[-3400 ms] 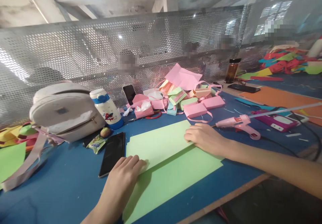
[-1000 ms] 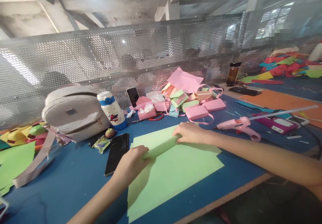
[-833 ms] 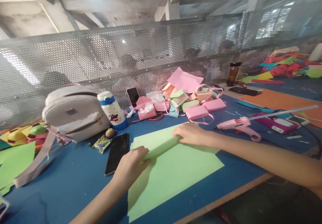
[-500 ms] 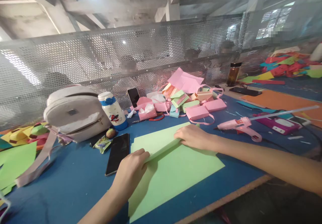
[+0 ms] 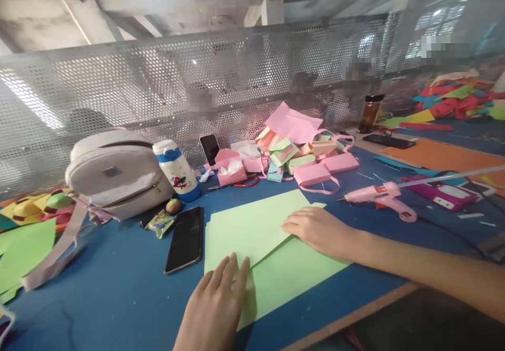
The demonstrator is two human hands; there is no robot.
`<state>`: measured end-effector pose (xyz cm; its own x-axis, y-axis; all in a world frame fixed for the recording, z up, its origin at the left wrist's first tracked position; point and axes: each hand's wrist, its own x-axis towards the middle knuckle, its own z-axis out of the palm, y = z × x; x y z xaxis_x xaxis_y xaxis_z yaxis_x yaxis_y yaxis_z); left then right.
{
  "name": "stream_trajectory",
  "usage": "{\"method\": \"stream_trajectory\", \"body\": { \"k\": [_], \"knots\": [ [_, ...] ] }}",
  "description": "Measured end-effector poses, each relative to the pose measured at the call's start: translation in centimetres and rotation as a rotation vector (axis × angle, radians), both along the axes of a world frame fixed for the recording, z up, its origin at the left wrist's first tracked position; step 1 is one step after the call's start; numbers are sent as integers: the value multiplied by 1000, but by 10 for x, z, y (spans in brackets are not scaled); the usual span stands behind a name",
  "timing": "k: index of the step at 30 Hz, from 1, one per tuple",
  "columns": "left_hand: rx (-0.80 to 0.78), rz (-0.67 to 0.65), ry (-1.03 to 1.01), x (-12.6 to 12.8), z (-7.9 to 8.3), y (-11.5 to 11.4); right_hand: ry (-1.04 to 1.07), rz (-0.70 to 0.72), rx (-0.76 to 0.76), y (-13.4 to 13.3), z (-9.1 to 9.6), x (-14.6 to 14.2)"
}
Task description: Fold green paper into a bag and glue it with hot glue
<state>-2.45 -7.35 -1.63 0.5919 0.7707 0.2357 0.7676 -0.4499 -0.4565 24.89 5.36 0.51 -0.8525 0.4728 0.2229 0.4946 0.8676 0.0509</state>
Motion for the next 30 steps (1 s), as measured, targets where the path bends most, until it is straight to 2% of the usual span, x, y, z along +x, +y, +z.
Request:
{"method": "stream_trajectory", "body": {
  "k": [4,8,12,19,24,30],
  "knots": [
    [51,-17,-3,-2,-10,-5,-42,-1,110,-18,-9,-1],
    [61,-3,-13,0,-11,-7,-57,-51,219,-35,-17,-7],
    [52,0,19,2,-10,-6,-78,-69,250,-41,-21,-9],
    [66,-63,7,-15,-2,-13,-93,-72,247,-38,-26,-7],
    [92,-138,13,-33,11,-24,-100,-68,243,-38,-28,-7],
    [132,-151,-85,-32,21,-26,-79,-67,242,-39,-29,-7]
  ]
}}
